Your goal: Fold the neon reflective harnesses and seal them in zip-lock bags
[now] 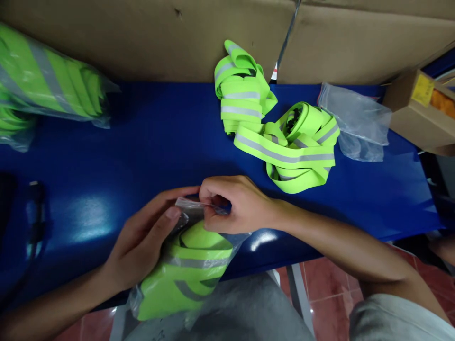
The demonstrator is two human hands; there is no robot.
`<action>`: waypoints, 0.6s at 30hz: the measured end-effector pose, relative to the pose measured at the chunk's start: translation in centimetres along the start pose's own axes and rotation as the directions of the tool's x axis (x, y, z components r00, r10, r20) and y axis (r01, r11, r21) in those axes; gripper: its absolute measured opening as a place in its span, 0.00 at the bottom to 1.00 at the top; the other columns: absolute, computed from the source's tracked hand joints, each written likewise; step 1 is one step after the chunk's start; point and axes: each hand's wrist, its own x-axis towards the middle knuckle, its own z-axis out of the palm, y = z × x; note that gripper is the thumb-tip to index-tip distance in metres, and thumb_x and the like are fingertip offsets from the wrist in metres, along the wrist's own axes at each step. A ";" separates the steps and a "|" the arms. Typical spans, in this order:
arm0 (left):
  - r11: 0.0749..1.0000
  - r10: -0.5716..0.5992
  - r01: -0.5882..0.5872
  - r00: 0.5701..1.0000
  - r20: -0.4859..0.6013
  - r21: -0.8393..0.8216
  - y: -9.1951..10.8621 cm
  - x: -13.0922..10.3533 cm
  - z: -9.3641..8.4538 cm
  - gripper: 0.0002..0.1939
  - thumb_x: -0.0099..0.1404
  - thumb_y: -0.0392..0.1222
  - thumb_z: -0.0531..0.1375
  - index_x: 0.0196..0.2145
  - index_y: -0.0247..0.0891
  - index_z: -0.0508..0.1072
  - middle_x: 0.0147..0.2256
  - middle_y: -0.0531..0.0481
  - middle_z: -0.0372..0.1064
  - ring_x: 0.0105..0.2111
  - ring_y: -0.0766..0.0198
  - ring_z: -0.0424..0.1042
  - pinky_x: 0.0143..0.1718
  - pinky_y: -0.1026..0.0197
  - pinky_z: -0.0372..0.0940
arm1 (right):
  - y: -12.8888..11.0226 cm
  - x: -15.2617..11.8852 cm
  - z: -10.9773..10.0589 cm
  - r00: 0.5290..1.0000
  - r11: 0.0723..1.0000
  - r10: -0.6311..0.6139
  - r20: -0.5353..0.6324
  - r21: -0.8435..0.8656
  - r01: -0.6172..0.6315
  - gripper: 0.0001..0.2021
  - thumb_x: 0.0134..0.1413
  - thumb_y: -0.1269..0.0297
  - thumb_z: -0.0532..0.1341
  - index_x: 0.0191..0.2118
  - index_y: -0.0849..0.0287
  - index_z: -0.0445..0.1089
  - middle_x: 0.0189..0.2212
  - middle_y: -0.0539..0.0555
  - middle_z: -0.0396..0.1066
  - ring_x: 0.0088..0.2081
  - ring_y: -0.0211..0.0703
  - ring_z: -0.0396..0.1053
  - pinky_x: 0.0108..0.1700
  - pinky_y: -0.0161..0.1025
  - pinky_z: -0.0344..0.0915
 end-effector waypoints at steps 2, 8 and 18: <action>1.000 -0.004 0.002 0.998 -0.065 -0.025 0.0 0.0 0.1 0.09 0.74 0.50 0.62 0.45 0.45 0.79 0.37 0.51 0.80 0.31 0.64 0.78 0.29 0.66 0.71 | 0.0 0.0 0.0 1.000 1.000 0.002 0.003 -0.009 -0.002 0.06 0.50 0.75 0.62 0.32 0.58 0.66 0.26 0.44 0.65 0.26 0.29 0.60 0.30 0.29 0.58; 0.999 0.028 -0.029 0.998 -0.057 -0.031 -0.2 -0.2 0.6 0.05 0.75 0.46 0.62 0.42 0.44 0.75 0.33 0.55 0.79 0.28 0.67 0.77 0.28 0.67 0.70 | 0.1 -0.1 0.1 0.999 0.999 0.040 0.004 -0.001 -0.040 0.06 0.53 0.75 0.63 0.33 0.58 0.67 0.27 0.44 0.65 0.27 0.30 0.60 0.31 0.30 0.58; 0.995 0.060 -0.057 0.998 -0.033 0.083 -0.7 0.3 0.4 0.07 0.76 0.46 0.60 0.43 0.42 0.74 0.35 0.52 0.80 0.31 0.65 0.78 0.29 0.65 0.70 | 0.0 -0.1 0.2 1.000 0.999 0.028 0.003 -0.038 -0.028 0.05 0.54 0.74 0.63 0.34 0.58 0.67 0.28 0.45 0.66 0.28 0.31 0.62 0.33 0.30 0.59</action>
